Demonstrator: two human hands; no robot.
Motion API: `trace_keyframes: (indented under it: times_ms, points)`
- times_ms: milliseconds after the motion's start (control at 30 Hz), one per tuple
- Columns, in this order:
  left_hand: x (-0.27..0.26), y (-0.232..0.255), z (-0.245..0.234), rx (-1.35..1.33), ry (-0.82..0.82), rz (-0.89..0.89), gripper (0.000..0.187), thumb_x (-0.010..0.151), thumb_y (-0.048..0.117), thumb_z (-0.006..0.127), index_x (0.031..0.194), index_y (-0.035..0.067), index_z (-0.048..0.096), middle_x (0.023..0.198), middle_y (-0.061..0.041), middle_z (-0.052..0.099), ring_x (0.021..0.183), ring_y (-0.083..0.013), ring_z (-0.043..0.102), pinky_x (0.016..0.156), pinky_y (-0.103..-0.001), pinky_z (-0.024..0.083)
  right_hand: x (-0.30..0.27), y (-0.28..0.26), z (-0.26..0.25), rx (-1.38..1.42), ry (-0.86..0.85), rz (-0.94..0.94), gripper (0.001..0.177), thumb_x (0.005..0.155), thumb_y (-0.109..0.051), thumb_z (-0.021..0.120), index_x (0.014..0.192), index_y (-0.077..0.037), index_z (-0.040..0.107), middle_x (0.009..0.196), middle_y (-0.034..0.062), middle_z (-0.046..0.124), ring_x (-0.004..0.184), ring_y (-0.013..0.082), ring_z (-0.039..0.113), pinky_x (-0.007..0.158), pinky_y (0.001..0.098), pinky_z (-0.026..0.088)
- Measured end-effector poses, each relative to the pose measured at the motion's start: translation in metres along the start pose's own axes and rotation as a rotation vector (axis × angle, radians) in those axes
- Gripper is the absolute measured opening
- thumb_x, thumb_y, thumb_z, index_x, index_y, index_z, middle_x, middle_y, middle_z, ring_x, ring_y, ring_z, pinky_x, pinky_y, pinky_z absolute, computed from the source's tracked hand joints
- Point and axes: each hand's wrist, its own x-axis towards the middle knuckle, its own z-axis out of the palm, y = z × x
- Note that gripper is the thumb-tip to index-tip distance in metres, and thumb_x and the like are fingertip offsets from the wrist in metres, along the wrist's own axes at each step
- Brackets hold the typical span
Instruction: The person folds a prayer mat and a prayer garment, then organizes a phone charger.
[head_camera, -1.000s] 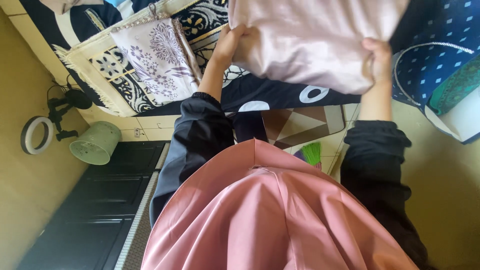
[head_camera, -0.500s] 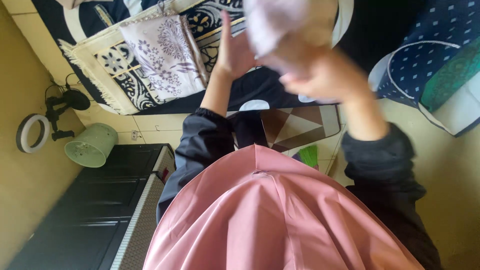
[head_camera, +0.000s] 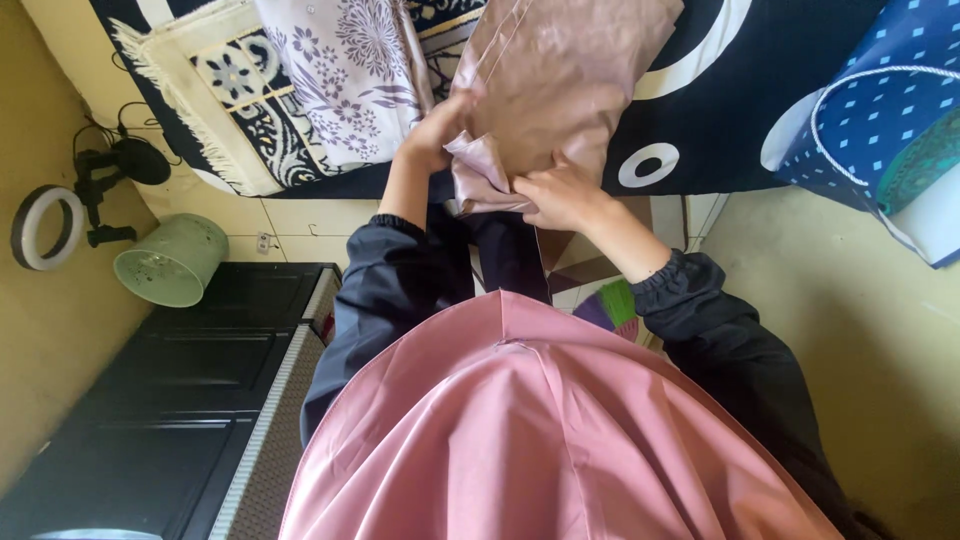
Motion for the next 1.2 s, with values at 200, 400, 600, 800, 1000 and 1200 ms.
trace_keyframes:
  times_ms: [200,400,600,800,1000,1200]
  points:
    - [0.005,0.015,0.01,0.557,0.114,-0.062,0.048,0.084,0.019,0.073,0.128,0.001,0.063,0.105,-0.009,0.073,0.094,-0.0214,0.07,0.078,-0.036,0.059,-0.007,0.005,-0.017,0.14,-0.152,0.097,0.037,0.078,-0.031,0.08,0.103,-0.009,0.067,0.093,0.0148,0.073,0.091,0.0333,0.071,0.09,0.0501,0.054]
    - [-0.01,0.04,0.038,0.25,0.243,-0.103,0.058,0.087,0.014,0.056,0.143,0.012,0.04,0.116,-0.014,0.066,0.092,-0.0282,0.072,0.071,-0.048,0.064,-0.016,0.06,-0.062,0.537,-0.014,0.273,0.056,0.079,-0.031,0.08,0.127,-0.005,0.066,0.111,0.0129,0.075,0.098,0.0253,0.072,0.09,0.0403,0.055]
    - [0.019,0.04,0.049,0.233,0.483,-0.073,0.069,0.085,0.021,0.059,0.149,0.011,0.036,0.13,-0.019,0.056,0.094,-0.0319,0.067,0.077,-0.052,0.065,-0.008,0.127,-0.087,0.498,0.109,0.653,0.086,0.087,-0.043,0.081,0.153,-0.003,0.044,0.131,0.0209,0.064,0.105,0.0312,0.069,0.089,0.0428,0.055]
    - [0.019,0.019,0.091,0.144,0.617,0.25,0.078,0.094,0.053,0.048,0.151,0.001,0.037,0.128,-0.021,0.054,0.099,-0.0338,0.061,0.081,-0.045,0.054,-0.001,0.175,-0.07,0.508,0.4,0.528,0.068,0.092,-0.026,0.076,0.151,0.0,0.053,0.134,0.0223,0.066,0.12,0.0339,0.067,0.104,0.0412,0.051]
    - [0.061,-0.061,0.091,0.679,0.767,0.954,0.098,0.085,0.024,0.08,0.153,-0.012,0.02,0.148,-0.032,0.034,0.14,-0.0419,0.037,0.119,-0.048,0.032,0.01,0.216,-0.037,0.197,0.537,0.409,0.056,0.095,-0.012,0.07,0.147,0.001,0.055,0.152,0.0234,0.052,0.134,0.0441,0.044,0.118,0.0491,0.039]
    - [0.046,-0.022,0.126,0.415,0.73,0.457,0.074,0.076,0.031,0.082,0.129,-0.013,0.055,0.12,-0.023,0.064,0.111,-0.0304,0.063,0.099,-0.04,0.051,0.023,0.216,-0.041,0.308,0.558,0.41,0.065,0.098,-0.015,0.069,0.156,-0.004,0.042,0.152,0.0233,0.05,0.138,0.0453,0.048,0.116,0.0518,0.039]
